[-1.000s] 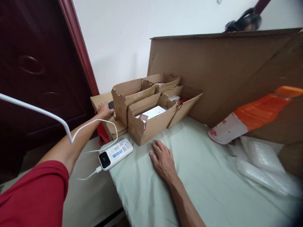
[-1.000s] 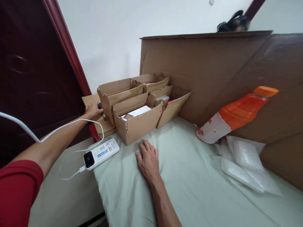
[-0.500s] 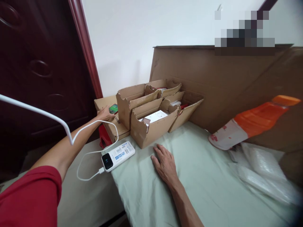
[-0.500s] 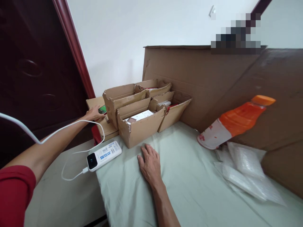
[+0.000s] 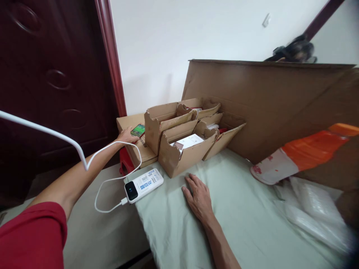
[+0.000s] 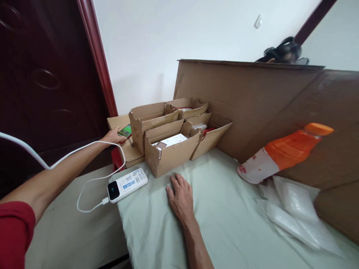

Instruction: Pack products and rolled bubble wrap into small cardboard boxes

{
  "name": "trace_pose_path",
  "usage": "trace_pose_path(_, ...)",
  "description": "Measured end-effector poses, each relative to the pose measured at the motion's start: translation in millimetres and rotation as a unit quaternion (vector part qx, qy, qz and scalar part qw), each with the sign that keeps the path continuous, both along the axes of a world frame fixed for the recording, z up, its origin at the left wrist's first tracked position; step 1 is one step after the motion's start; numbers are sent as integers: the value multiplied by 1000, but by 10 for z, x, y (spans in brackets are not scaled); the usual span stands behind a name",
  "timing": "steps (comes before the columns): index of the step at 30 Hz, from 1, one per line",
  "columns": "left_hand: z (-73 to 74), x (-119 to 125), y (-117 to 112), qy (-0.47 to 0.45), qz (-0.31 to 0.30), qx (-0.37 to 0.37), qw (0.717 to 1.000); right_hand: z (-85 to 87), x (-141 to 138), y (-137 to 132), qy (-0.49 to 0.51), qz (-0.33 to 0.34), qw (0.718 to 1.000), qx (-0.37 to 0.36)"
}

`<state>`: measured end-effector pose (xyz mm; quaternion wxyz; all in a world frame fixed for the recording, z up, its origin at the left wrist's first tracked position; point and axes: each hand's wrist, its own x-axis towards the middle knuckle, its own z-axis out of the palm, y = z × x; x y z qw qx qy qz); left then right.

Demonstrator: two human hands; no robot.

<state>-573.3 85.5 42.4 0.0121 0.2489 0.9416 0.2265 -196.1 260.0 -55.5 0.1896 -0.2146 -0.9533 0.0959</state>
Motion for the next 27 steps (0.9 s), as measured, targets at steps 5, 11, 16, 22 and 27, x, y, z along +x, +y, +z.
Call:
trace_pose_path(5, -22, 268, -468, 20, 24, 43, 999, 20, -19, -5, -5, -2, 1000, -4)
trace_pose_path(11, 55, 843, -1499, -25, -32, 58, 998, 137, -17, -61, -34, -4, 999, -22)
trace_pose_path(16, 261, 1633, -1902, -63, -108, 45, 991, 254, -52, -124, -64, -5, 998, -16)
trace_pose_path(22, 411, 2856, -1253, -44, -491, 43, 869, 338, 143, -411, -97, 2, 995, -5)
trace_pose_path(27, 71, 3390, -217, 29, -592, 152, 791, 315, 956, -795, -123, 3, 992, -1)
